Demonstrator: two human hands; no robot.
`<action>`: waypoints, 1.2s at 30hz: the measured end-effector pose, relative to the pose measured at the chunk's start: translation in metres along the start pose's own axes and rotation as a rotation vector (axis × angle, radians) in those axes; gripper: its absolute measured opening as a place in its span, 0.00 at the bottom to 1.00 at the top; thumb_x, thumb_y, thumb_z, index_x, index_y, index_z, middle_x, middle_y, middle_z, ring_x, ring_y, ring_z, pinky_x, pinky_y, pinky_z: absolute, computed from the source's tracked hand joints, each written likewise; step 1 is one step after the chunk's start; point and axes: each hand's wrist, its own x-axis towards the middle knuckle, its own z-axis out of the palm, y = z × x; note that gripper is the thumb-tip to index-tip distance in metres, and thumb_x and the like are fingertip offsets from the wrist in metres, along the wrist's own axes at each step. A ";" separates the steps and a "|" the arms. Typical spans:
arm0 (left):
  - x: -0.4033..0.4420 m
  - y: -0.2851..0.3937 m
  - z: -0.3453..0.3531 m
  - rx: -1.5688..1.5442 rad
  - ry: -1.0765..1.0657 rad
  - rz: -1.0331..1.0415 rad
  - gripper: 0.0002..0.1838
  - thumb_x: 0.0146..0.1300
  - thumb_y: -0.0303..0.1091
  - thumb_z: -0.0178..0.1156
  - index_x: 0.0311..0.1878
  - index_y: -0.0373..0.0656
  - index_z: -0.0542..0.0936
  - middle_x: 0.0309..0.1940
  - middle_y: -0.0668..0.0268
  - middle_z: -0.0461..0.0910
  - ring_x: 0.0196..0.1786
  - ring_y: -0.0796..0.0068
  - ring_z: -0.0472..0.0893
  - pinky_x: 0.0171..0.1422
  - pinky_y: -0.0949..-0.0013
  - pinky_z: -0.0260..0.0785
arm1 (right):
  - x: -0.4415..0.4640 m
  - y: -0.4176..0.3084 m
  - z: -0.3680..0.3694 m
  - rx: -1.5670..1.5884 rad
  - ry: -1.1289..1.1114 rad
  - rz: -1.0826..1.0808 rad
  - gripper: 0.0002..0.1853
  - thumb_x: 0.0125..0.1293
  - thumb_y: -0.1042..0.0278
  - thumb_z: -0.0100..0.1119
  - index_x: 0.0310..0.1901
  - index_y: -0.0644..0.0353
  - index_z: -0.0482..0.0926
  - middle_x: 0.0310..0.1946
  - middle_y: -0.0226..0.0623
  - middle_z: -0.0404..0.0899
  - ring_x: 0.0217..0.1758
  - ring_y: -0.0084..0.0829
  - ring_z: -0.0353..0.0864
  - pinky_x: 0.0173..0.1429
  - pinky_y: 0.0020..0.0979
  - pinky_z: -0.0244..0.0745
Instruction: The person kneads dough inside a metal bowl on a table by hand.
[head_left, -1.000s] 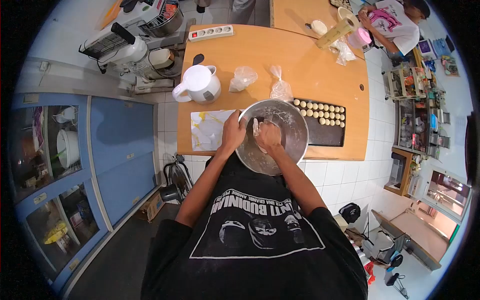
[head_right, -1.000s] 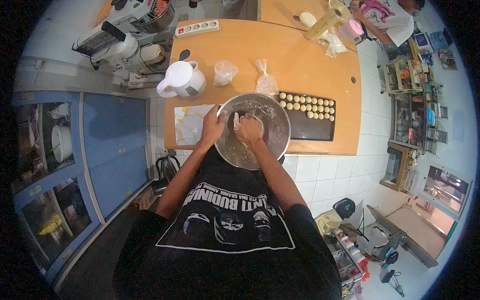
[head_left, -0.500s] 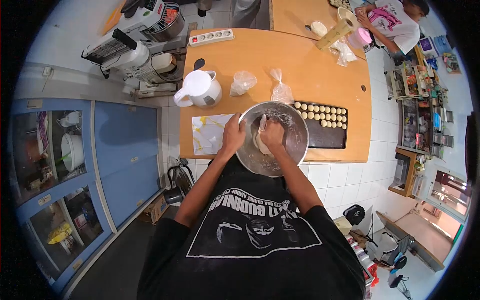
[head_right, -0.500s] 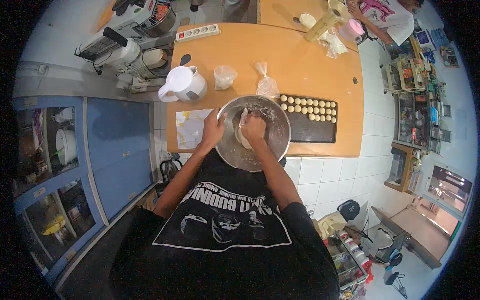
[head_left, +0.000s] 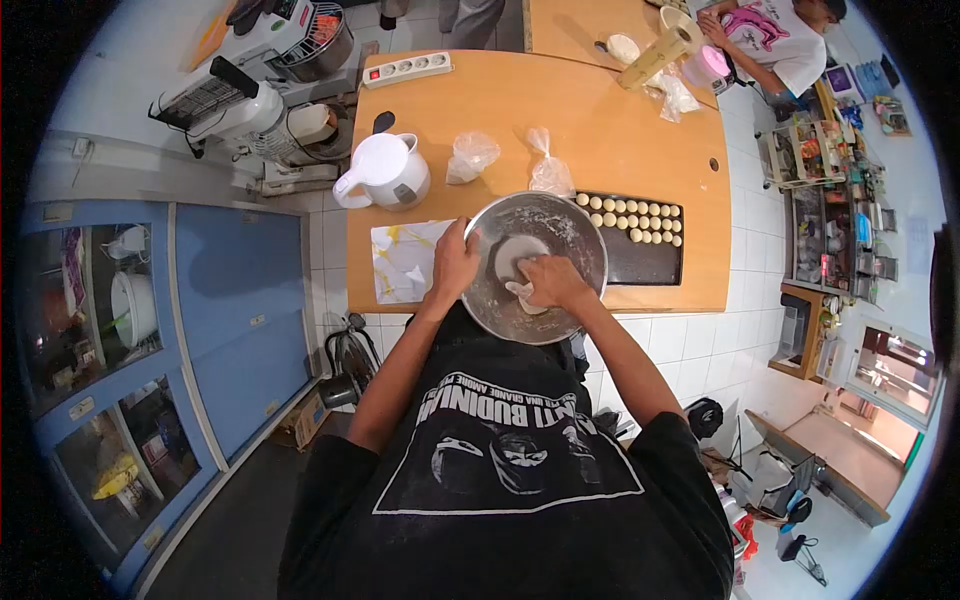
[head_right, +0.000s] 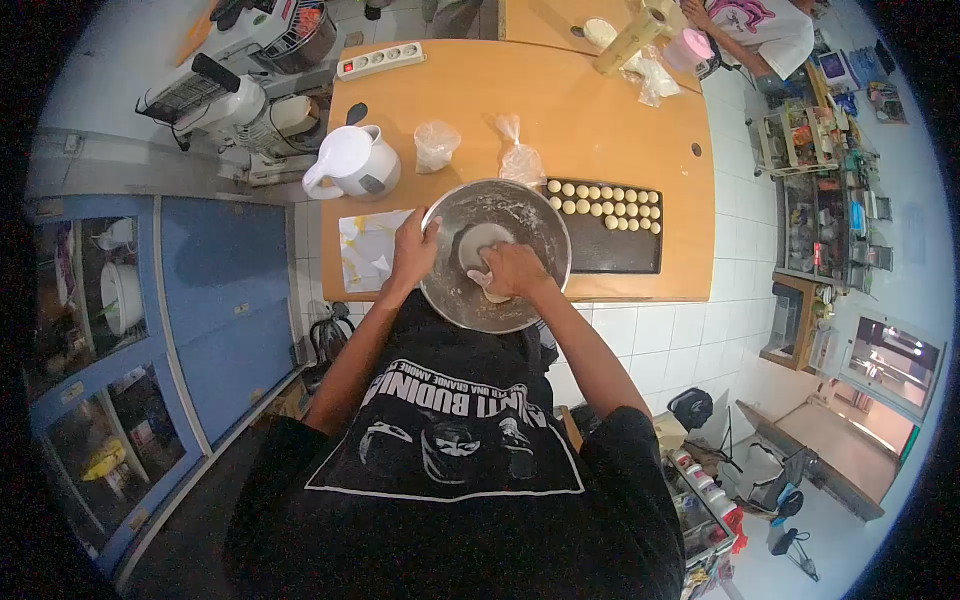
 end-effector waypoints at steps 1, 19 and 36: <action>0.000 0.000 0.000 0.004 0.003 0.017 0.08 0.73 0.28 0.60 0.49 0.32 0.77 0.42 0.39 0.82 0.49 0.32 0.81 0.52 0.44 0.72 | -0.003 -0.004 0.001 0.045 -0.018 0.035 0.23 0.67 0.48 0.64 0.51 0.60 0.83 0.49 0.54 0.85 0.51 0.55 0.87 0.56 0.53 0.82; 0.002 0.008 0.003 -0.043 -0.014 -0.014 0.10 0.75 0.30 0.58 0.53 0.34 0.79 0.45 0.42 0.83 0.51 0.35 0.82 0.55 0.47 0.73 | 0.011 -0.034 0.069 -0.040 0.403 -0.027 0.18 0.75 0.56 0.55 0.41 0.64 0.85 0.46 0.45 0.82 0.55 0.45 0.83 0.64 0.47 0.77; 0.003 0.005 0.004 -0.026 -0.001 0.039 0.11 0.77 0.31 0.58 0.53 0.32 0.78 0.46 0.40 0.83 0.52 0.34 0.82 0.55 0.48 0.74 | 0.046 -0.023 0.069 0.105 0.454 0.150 0.20 0.67 0.51 0.59 0.33 0.62 0.88 0.35 0.51 0.87 0.38 0.54 0.89 0.48 0.48 0.84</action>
